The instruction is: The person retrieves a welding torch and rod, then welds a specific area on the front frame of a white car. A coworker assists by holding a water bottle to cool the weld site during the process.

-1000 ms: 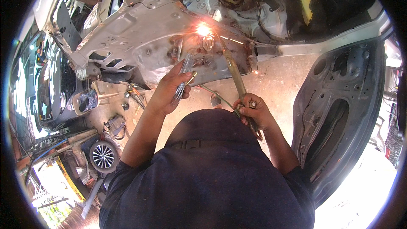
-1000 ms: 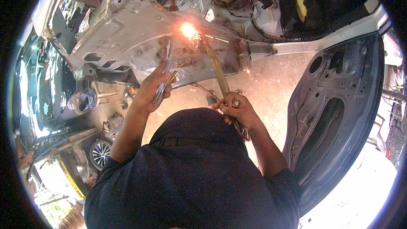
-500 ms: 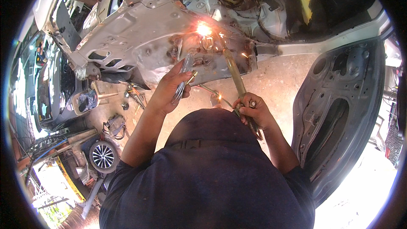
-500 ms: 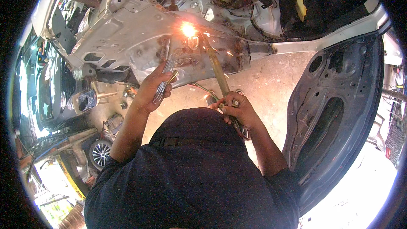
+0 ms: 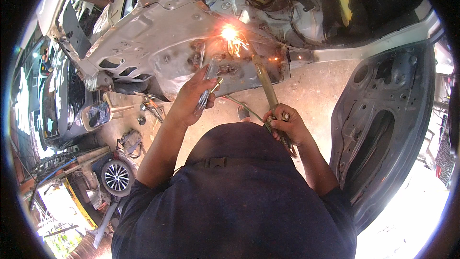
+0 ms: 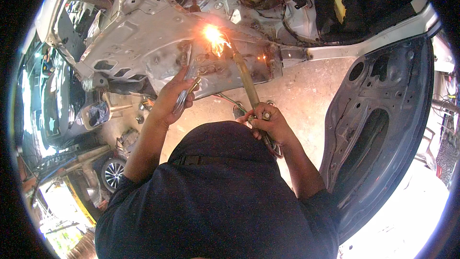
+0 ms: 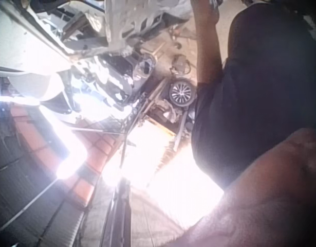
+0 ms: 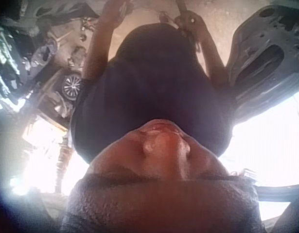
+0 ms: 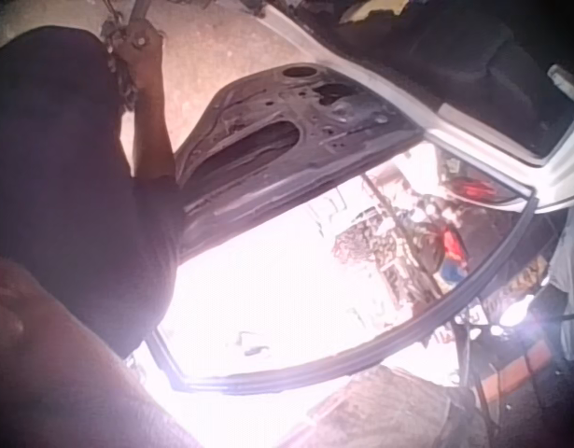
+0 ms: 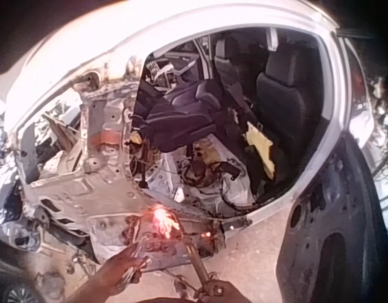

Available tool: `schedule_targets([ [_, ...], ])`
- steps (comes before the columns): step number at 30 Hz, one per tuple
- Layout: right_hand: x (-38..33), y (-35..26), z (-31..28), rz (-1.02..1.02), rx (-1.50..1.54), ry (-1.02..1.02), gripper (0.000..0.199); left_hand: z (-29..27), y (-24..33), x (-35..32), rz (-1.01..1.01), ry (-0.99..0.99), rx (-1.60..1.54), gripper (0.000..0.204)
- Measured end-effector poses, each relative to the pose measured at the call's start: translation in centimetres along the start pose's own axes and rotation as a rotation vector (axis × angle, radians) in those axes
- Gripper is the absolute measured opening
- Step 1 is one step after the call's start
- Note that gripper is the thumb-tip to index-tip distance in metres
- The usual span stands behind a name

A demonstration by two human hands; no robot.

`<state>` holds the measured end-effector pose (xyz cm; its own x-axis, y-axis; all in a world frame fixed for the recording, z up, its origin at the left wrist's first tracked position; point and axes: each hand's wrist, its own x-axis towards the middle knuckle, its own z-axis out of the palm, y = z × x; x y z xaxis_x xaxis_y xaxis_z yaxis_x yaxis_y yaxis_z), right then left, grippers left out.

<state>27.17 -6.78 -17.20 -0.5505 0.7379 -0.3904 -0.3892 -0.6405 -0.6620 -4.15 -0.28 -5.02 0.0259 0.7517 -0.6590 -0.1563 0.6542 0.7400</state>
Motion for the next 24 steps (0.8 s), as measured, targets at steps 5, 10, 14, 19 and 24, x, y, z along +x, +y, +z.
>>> schedule_targets([
  [5,0.05,0.12,-0.24,0.007,-0.003,-0.004,0.023,0.07,0.17,-0.15,-0.002,-0.007,-0.007,0.080],
  [10,-0.05,-0.15,-0.08,0.012,-0.013,0.009,0.024,-0.35,-0.07,0.10,-0.016,-0.008,-0.027,0.077],
  [14,0.07,-0.21,-0.28,-0.006,-0.029,-0.026,0.024,-0.58,-0.07,0.35,-0.015,-0.020,-0.028,0.076],
  [19,-0.10,0.02,-0.06,0.016,-0.035,0.017,0.022,-0.39,0.14,0.09,-0.021,-0.024,-0.038,0.073],
  [24,-0.52,-0.22,0.07,0.043,-0.015,0.016,0.023,-0.81,-0.19,0.27,-0.012,-0.024,-0.017,0.074],
])
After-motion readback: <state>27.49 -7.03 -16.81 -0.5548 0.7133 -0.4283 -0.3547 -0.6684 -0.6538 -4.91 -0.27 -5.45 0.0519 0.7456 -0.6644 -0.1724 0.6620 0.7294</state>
